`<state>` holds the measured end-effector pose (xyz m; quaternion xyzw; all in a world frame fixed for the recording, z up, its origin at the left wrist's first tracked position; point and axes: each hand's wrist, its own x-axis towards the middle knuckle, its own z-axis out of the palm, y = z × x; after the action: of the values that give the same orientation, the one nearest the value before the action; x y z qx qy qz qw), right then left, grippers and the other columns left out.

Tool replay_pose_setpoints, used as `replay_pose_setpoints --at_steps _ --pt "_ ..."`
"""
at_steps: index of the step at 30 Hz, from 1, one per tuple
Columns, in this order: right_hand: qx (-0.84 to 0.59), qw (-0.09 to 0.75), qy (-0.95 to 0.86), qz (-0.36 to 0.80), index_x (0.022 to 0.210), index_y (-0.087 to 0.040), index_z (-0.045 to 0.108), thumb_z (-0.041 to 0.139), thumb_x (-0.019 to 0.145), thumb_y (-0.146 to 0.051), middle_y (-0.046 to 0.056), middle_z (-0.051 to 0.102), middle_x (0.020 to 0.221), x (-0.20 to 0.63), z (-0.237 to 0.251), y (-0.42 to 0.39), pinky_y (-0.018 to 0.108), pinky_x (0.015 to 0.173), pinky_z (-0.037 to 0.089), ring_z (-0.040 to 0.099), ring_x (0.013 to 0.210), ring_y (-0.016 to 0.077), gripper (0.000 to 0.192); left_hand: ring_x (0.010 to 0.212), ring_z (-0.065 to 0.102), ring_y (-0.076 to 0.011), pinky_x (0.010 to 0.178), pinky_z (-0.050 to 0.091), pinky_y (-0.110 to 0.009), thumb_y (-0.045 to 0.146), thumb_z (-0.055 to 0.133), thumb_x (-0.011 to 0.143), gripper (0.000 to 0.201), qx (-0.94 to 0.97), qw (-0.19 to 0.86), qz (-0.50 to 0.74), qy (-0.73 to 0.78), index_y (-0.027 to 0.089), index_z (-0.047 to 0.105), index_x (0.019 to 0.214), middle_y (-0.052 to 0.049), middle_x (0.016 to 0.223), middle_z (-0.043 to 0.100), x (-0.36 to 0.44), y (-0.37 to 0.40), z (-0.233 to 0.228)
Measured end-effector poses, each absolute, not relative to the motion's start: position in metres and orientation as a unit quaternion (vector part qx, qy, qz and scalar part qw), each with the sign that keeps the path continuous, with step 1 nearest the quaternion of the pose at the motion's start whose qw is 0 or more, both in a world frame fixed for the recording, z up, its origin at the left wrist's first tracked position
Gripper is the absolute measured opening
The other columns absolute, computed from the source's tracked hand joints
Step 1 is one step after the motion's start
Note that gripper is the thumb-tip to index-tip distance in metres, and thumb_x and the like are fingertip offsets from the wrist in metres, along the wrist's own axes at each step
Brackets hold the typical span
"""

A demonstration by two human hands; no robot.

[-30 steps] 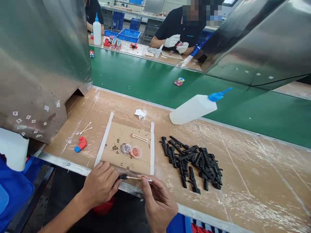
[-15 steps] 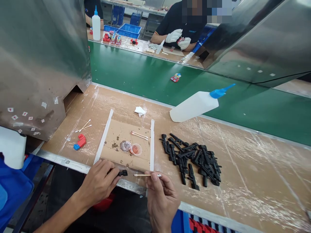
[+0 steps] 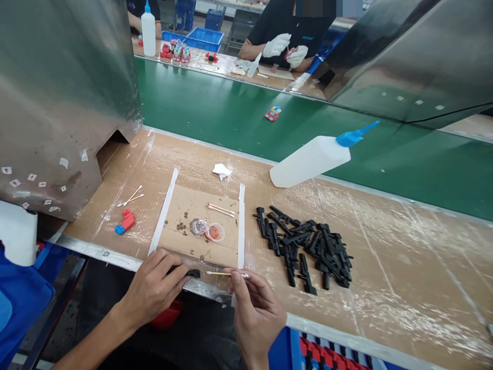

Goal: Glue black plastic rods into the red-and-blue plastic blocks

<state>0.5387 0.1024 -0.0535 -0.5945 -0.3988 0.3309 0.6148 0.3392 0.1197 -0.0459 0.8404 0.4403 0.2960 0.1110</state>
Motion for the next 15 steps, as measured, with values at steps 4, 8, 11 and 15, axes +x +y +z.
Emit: replay_pose_setpoints --at_steps 4,8,11,15 --pt "-0.579 0.608 -0.460 0.290 0.088 -0.018 0.073 0.077 0.082 -0.020 0.006 0.077 0.080 0.531 -0.053 0.100 0.029 0.064 0.062 0.074 0.070 0.0205 0.007 0.083 0.054 -0.0215 0.075 0.050 -0.036 0.011 0.064 0.091 0.018 0.839 0.112 0.291 0.446 0.015 0.065 0.108 -0.006 0.091 0.067 0.340 0.119 -0.047" --pt "-0.560 0.594 -0.511 0.270 0.093 -0.020 0.072 0.075 0.083 -0.014 0.004 0.076 0.084 0.533 -0.064 0.096 0.030 0.067 0.062 0.073 0.073 0.0195 0.013 0.082 0.053 -0.0217 0.074 0.050 -0.036 0.012 0.064 0.091 0.018 0.840 0.107 0.289 0.446 0.016 0.066 0.108 -0.006 0.091 0.067 0.340 0.120 -0.049" --pt "-0.549 0.586 -0.535 0.262 0.096 -0.021 0.072 0.074 0.083 -0.011 0.004 0.075 0.086 0.535 -0.070 0.094 0.029 0.066 0.061 0.072 0.076 0.0193 0.017 0.081 0.052 -0.0216 0.073 0.050 -0.036 0.012 0.065 0.090 0.018 0.840 0.101 0.291 0.446 0.016 0.066 0.108 -0.006 0.090 0.068 0.340 0.120 -0.050" --pt "-0.545 0.576 -0.555 0.253 0.098 -0.022 0.072 0.074 0.082 -0.009 0.004 0.076 0.087 0.536 -0.071 0.095 0.030 0.068 0.061 0.072 0.078 0.0201 0.021 0.080 0.052 -0.0214 0.072 0.049 -0.036 0.012 0.065 0.090 0.019 0.840 0.099 0.292 0.447 0.016 0.066 0.108 -0.006 0.091 0.068 0.340 0.120 -0.050"
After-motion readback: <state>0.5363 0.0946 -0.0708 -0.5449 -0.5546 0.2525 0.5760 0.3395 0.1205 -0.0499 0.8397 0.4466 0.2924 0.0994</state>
